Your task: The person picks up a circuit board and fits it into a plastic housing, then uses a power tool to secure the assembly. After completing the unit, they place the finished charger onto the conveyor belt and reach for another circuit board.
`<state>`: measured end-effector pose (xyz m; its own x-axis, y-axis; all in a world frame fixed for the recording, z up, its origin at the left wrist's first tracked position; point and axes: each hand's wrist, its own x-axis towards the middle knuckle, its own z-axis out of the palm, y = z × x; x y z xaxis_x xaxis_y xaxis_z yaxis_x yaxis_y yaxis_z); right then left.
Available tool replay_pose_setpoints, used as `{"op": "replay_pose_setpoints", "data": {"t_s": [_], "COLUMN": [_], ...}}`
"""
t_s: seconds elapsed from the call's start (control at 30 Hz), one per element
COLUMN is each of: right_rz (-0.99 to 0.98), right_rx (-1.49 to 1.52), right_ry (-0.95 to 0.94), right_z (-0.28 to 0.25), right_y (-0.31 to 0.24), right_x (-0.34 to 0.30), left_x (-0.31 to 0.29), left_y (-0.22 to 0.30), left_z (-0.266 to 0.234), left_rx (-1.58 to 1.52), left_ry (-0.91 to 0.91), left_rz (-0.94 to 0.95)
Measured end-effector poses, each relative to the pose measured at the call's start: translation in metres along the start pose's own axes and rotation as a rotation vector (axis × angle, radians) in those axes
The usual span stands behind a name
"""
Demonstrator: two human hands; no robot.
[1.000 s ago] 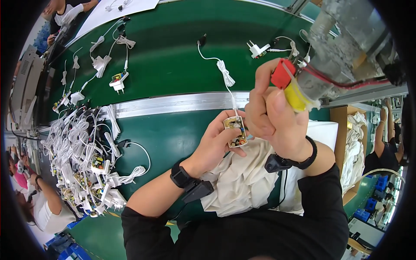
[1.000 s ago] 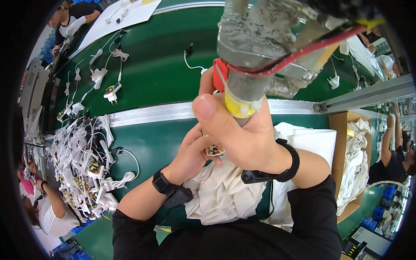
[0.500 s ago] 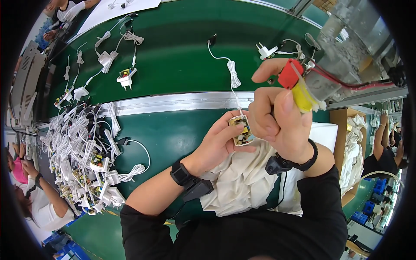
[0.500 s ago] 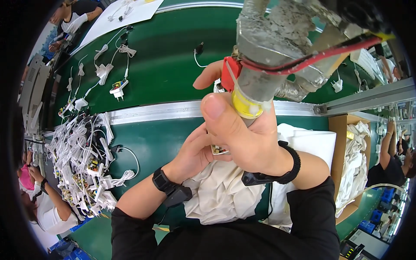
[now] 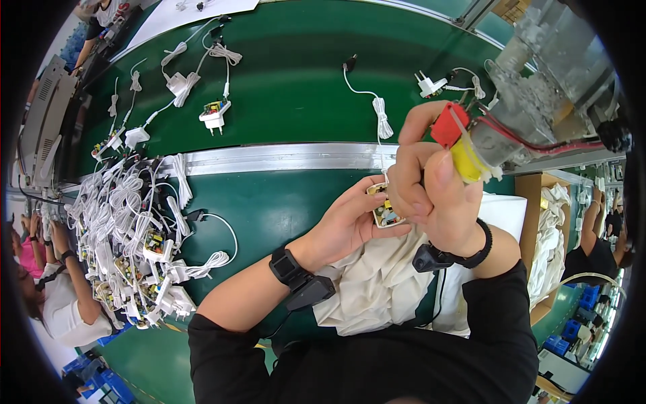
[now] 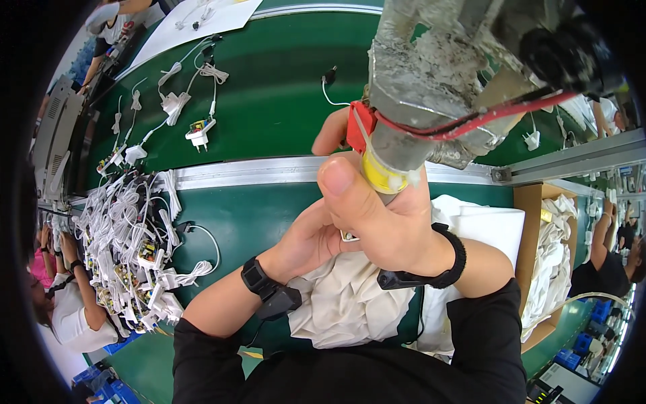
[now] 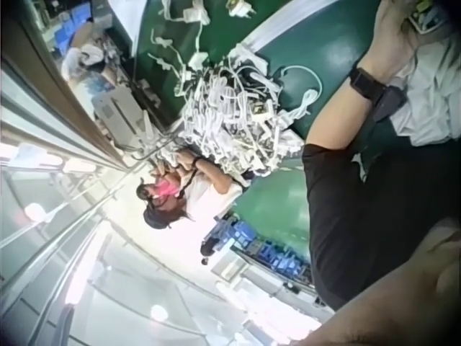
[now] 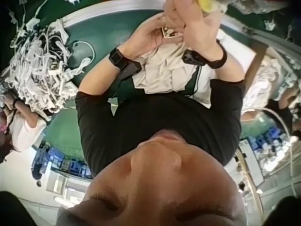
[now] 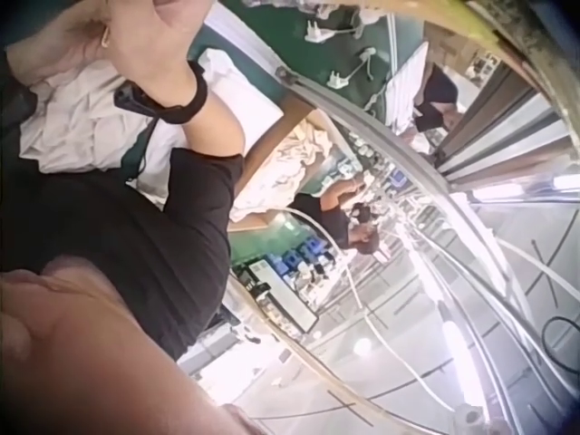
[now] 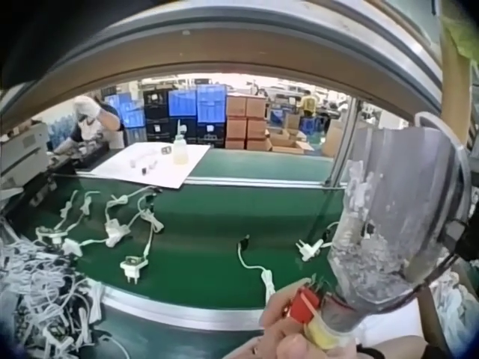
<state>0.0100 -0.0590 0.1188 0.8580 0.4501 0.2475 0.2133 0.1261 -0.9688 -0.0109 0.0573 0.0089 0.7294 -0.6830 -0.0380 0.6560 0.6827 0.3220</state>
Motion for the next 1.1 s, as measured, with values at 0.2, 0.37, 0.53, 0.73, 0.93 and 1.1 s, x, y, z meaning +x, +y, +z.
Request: {"op": "replay_pose_setpoints", "data": {"t_s": [0.2,0.37,0.53,0.73,0.93,1.1], "right_rz": [0.032,0.095,0.081,0.1,0.125,0.112], "right_rx": [0.033,0.064,0.069,0.055,0.05,0.037], "right_ry": [0.031,0.072,-0.014,0.01,0.033,0.038], "right_z": [0.002,0.005,0.002,-0.002,-0.003,-0.003], "right_y": [-0.01,-0.014,-0.018,-0.022,-0.023,-0.026], "right_x": [0.0,-0.005,-0.006,-0.005,-0.008,-0.008], "left_x": [0.019,0.091,0.118,0.088,-0.008,-0.022], "left_y": [0.014,0.092,0.113,0.106,0.159,0.155], "left_z": [-0.006,0.003,0.006,-0.008,-0.022,-0.026], "left_rx": [0.257,1.629,2.161,2.158,2.531,1.608], "left_ry": [0.073,0.029,0.312,0.437,1.183,1.004], "left_rz": [0.029,0.878,0.744,0.806,0.73,0.061]}}
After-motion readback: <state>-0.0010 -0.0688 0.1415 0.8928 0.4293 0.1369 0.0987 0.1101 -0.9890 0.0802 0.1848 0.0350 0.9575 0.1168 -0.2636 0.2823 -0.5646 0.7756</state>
